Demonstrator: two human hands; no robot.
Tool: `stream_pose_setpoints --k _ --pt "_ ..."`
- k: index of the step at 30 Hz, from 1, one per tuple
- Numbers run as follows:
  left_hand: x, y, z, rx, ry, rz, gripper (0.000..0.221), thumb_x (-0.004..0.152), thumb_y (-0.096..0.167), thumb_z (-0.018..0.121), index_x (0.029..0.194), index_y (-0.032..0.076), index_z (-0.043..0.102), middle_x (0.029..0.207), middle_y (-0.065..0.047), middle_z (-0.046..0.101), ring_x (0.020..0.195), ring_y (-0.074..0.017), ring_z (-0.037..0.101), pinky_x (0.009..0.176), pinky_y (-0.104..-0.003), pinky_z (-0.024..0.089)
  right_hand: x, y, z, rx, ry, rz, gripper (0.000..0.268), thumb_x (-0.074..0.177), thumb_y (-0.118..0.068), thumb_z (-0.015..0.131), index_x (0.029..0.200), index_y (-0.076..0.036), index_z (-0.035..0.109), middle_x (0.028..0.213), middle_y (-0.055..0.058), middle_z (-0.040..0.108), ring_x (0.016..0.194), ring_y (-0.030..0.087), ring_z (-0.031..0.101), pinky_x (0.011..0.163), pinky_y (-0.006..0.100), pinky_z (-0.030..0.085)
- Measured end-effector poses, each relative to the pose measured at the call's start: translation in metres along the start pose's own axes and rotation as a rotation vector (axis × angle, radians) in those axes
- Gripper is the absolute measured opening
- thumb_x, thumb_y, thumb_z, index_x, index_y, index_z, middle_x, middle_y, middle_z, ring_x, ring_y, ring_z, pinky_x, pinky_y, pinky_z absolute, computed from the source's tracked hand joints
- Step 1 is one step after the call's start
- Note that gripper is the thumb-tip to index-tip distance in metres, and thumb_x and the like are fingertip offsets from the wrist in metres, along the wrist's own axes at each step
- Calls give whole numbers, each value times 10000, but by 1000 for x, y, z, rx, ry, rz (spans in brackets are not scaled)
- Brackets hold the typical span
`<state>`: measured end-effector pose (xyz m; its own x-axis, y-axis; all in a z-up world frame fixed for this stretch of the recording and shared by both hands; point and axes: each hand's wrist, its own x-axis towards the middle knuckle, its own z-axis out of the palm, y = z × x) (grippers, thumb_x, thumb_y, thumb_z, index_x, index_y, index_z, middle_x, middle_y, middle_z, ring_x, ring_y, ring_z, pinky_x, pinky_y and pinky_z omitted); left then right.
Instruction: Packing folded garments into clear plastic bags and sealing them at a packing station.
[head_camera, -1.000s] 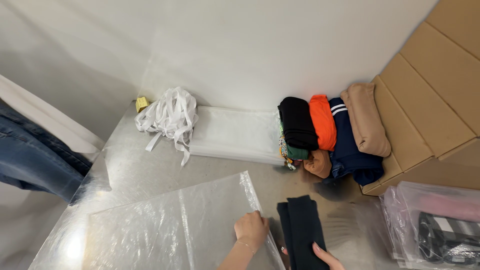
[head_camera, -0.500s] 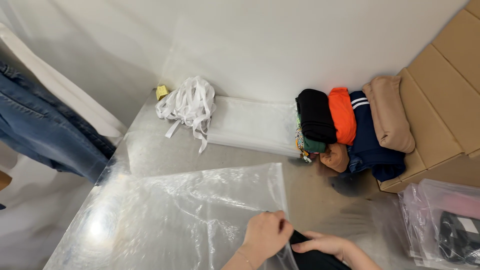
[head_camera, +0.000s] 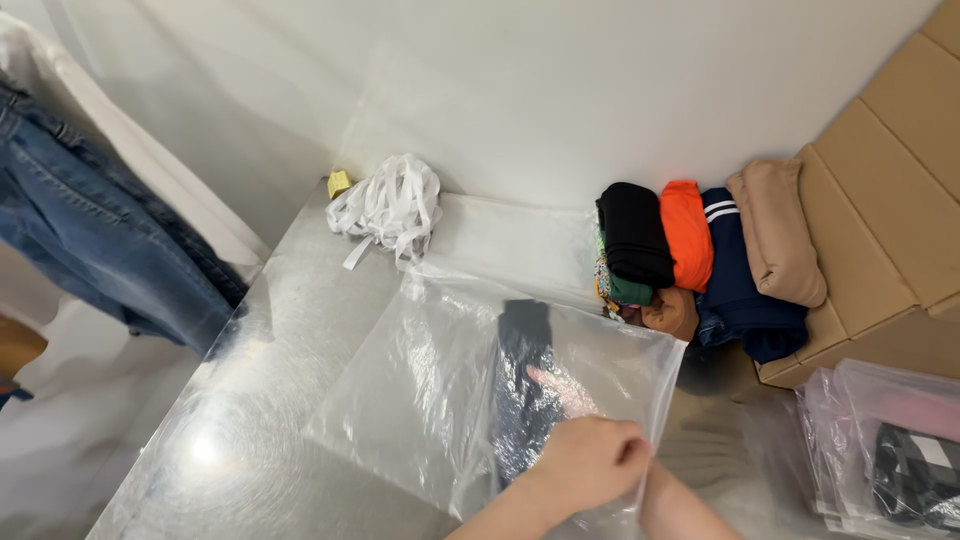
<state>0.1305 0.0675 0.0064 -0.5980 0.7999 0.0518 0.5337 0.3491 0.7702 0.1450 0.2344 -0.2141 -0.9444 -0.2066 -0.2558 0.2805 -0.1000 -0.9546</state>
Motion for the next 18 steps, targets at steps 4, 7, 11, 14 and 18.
stream_pose_setpoints --k 4,7,11,14,18 --pt "-92 -38 -45 -215 114 -437 325 982 490 530 951 234 729 920 -12 777 851 -264 710 770 -408 496 26 -74 63 76 -9 -136 950 841 -396 777 1616 -48 350 1708 67 342 1304 205 647 1119 323 465" --pt "-158 -60 -54 -173 -110 -1153 721 983 783 330 747 243 745 749 47 738 923 -165 746 893 -303 524 33 -114 105 714 402 445 309 850 -331 792 956 -43 755 920 177 786 821 330 746 837 428 587" --pt "-201 -77 0 -707 24 -1217 678 840 791 593 1155 229 806 964 65 797 867 -65 731 839 -203 519 54 -107 121 819 442 381 341 873 -330 760 1098 -87 683 1052 144 747 976 316 713 980 443 556" --pt "-209 -76 6 -1014 452 -1095 567 845 584 698 1102 97 831 848 -58 802 737 -131 740 724 -250 584 69 -120 148 916 324 307 283 925 -353 731 1040 -96 697 1006 124 744 949 296 703 958 415 534" --pt "-244 -99 12 -921 868 -1036 363 902 400 817 717 89 801 632 29 652 634 -70 480 658 -221 370 63 -167 213 918 271 452 422 974 -442 657 1182 -76 642 1180 154 695 1160 332 637 1172 542 437"
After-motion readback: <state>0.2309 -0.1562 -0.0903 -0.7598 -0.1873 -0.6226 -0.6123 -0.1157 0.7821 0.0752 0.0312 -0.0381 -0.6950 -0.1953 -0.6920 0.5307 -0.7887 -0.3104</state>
